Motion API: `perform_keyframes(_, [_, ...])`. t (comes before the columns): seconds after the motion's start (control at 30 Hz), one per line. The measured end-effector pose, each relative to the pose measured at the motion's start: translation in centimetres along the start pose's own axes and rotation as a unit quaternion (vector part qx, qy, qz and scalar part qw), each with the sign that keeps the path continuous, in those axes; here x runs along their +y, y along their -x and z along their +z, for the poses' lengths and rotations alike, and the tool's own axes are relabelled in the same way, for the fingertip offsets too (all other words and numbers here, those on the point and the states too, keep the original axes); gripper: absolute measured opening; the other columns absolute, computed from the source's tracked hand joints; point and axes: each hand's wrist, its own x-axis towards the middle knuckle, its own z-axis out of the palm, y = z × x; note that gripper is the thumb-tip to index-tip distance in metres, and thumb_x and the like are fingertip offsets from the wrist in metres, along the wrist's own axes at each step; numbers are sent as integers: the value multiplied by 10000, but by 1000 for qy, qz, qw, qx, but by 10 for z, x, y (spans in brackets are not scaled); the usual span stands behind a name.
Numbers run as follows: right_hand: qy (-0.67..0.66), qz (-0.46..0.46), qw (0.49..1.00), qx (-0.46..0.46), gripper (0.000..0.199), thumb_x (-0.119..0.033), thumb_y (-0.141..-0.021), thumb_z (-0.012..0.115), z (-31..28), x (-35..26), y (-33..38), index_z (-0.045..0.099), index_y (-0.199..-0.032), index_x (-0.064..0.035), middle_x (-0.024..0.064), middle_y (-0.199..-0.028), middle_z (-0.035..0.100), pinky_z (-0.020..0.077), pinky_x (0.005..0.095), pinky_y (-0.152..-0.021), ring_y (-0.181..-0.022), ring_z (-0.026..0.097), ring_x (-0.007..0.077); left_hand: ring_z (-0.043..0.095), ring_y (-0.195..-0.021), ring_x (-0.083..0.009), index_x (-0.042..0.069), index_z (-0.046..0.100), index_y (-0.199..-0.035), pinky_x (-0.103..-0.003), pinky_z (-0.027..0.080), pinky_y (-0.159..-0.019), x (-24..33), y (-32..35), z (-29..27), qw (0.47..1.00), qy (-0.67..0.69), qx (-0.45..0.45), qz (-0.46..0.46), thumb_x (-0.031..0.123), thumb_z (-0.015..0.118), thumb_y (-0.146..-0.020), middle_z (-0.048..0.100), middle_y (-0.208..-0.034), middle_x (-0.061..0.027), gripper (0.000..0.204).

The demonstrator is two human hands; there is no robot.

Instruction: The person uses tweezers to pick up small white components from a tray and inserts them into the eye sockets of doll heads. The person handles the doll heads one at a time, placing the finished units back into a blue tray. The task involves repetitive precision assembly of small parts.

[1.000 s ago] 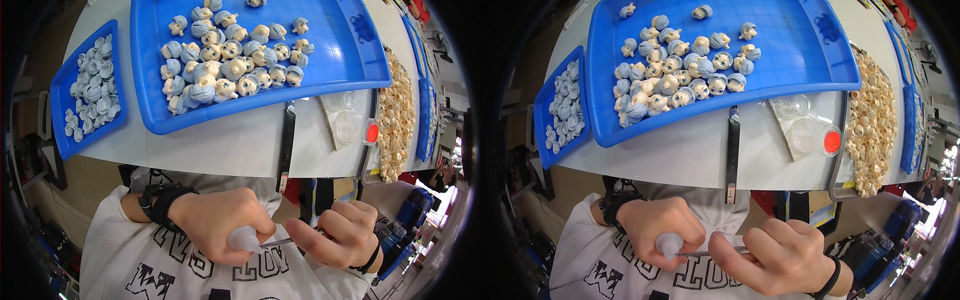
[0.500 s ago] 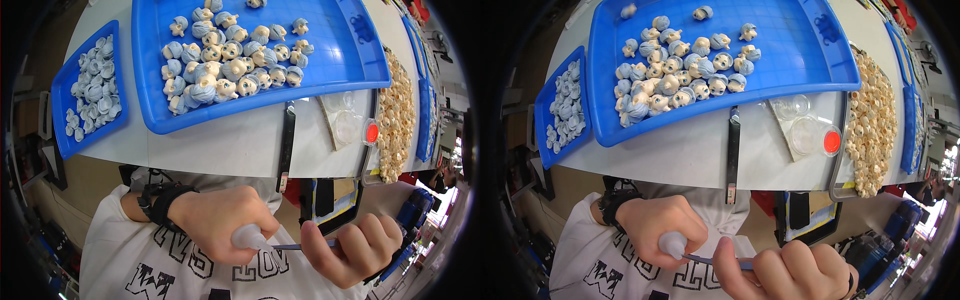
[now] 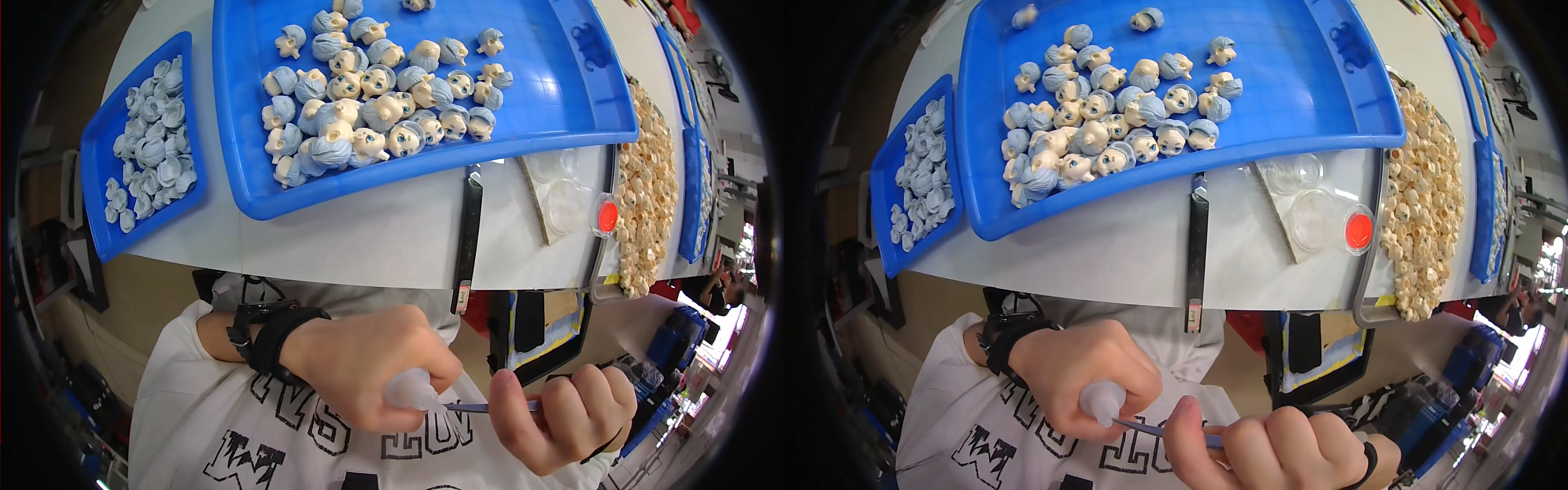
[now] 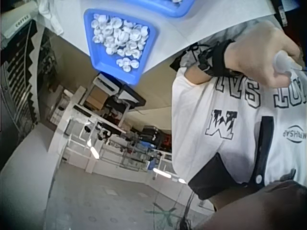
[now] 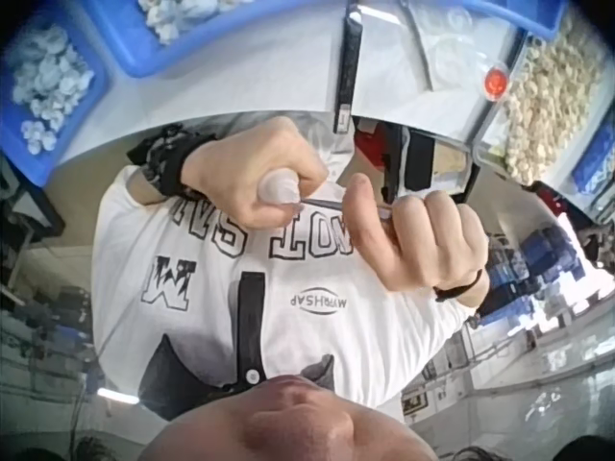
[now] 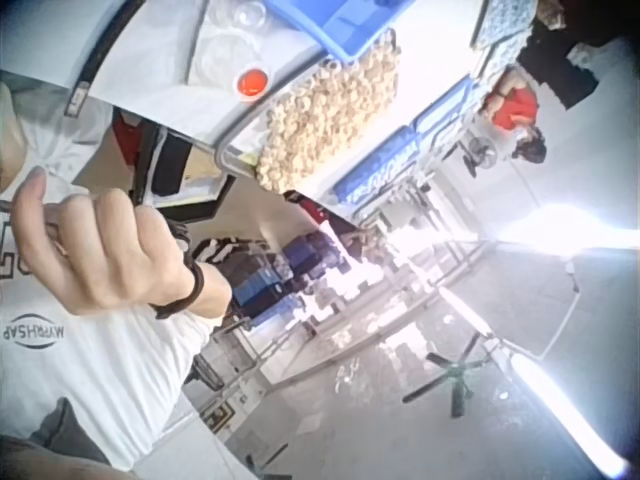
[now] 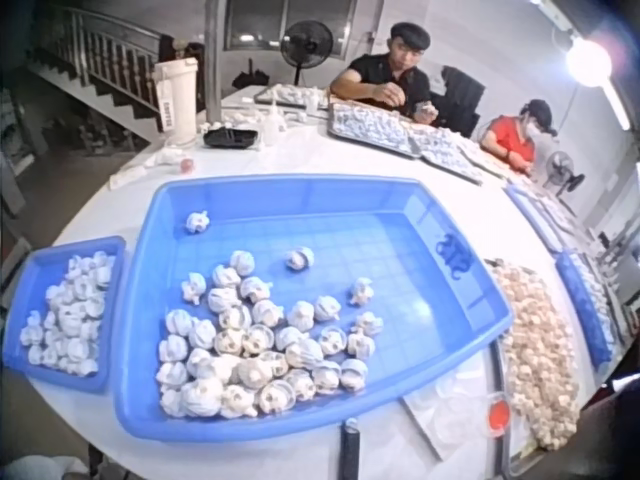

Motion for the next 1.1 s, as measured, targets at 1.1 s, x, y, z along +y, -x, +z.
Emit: perform_keyframes(1.1, [-6,-32,999,34,281,-96,-545,566,-4,10,0,651,-800,-174,-53,-504,211,122,260,-448,-407,227,81,509,-529,-267,43,485,-645,-334,390,-477,1,0,-1,997,18,-79,9,64,609,-641,503,-588,-68,126])
